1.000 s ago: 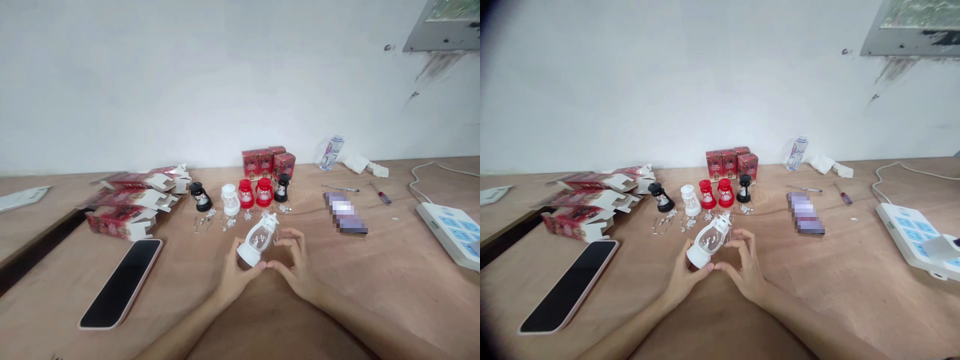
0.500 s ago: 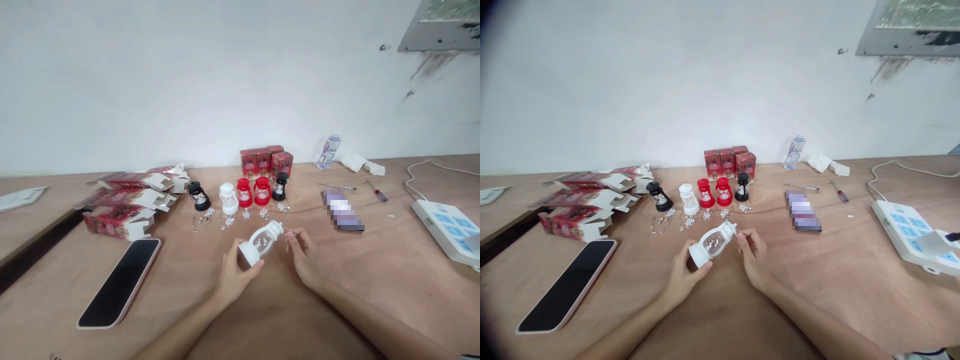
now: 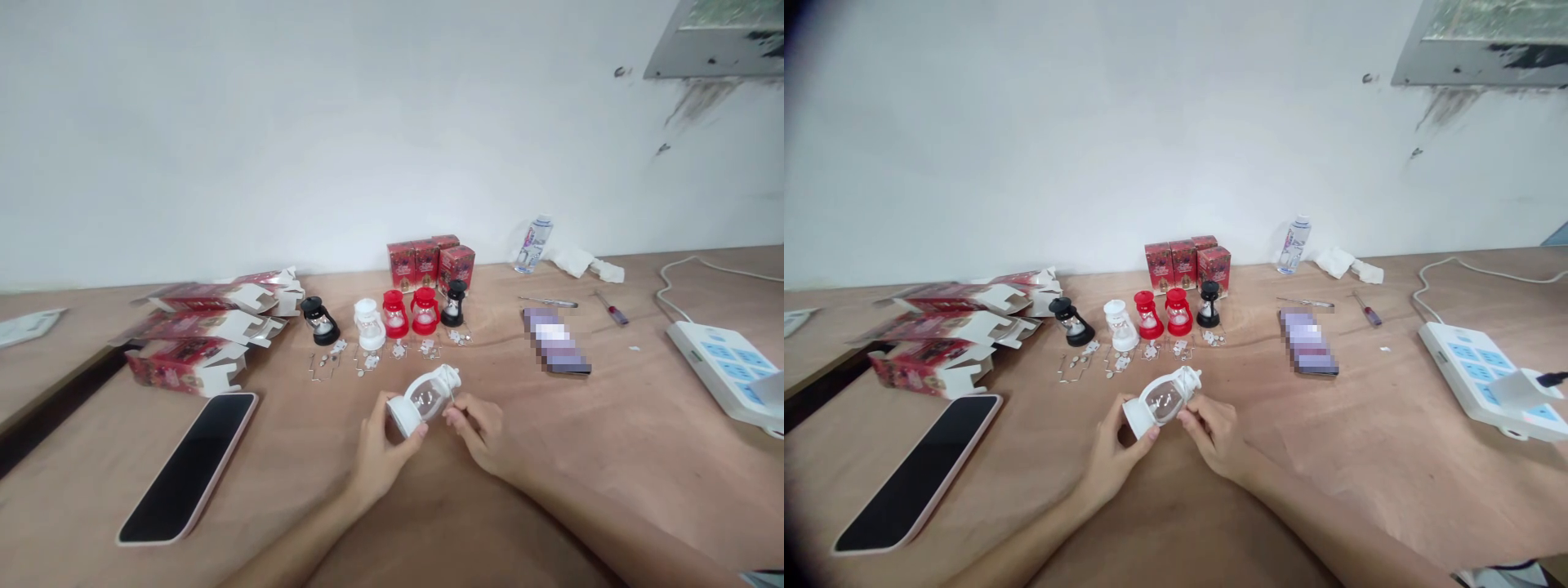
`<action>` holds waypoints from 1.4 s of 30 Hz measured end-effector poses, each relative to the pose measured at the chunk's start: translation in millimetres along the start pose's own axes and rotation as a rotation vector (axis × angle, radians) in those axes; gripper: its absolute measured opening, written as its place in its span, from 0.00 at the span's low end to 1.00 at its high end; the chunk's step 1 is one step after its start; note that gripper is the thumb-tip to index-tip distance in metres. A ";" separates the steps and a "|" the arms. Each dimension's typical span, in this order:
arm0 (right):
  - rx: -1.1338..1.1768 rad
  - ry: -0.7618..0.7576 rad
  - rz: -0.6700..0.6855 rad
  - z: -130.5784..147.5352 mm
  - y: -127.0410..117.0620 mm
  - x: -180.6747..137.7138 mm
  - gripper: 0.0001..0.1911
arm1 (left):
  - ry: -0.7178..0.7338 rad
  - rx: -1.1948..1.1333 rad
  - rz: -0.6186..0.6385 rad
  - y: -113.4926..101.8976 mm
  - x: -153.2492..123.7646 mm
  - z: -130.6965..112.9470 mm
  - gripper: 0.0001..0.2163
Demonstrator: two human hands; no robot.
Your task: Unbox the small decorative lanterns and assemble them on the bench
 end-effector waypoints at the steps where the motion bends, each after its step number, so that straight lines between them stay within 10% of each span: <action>1: 0.055 0.081 -0.081 -4.5 -2.4 1.3 0.17 | 0.003 -0.024 -0.010 -1.0 1.7 1.1 0.13; 6: 0.521 0.515 -0.442 -37.2 -9.8 9.2 0.18 | 0.022 -0.237 0.103 -2.9 10.0 1.8 0.14; 13: 0.952 0.781 -0.195 -48.8 4.2 8.8 0.18 | 0.012 -0.319 0.241 0.4 8.2 1.5 0.17; 22: 1.057 0.742 -0.123 -48.7 12.6 4.8 0.18 | 0.078 -0.170 0.285 2.8 6.3 4.5 0.19; 33: 0.828 0.538 -0.306 -41.8 -2.7 12.4 0.17 | -0.010 -0.063 -0.026 -6.9 9.9 5.5 0.12; 37: 0.321 0.274 -0.525 -72.1 -48.9 24.9 0.18 | 0.071 -0.065 -0.139 -10.1 7.4 5.1 0.14; 42: -0.405 0.183 -0.222 -105.8 -85.9 44.1 0.18 | 0.221 0.002 -0.264 -16.4 2.5 -1.4 0.16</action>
Point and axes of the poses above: each hand's wrist, its own x-axis towards the middle knuckle, its own y-axis out of the palm, z = x × y, the point moved 3 cm from there along x, towards the middle knuckle, and after that the axes turned 7 degrees about -y, right-handed, at the moved point
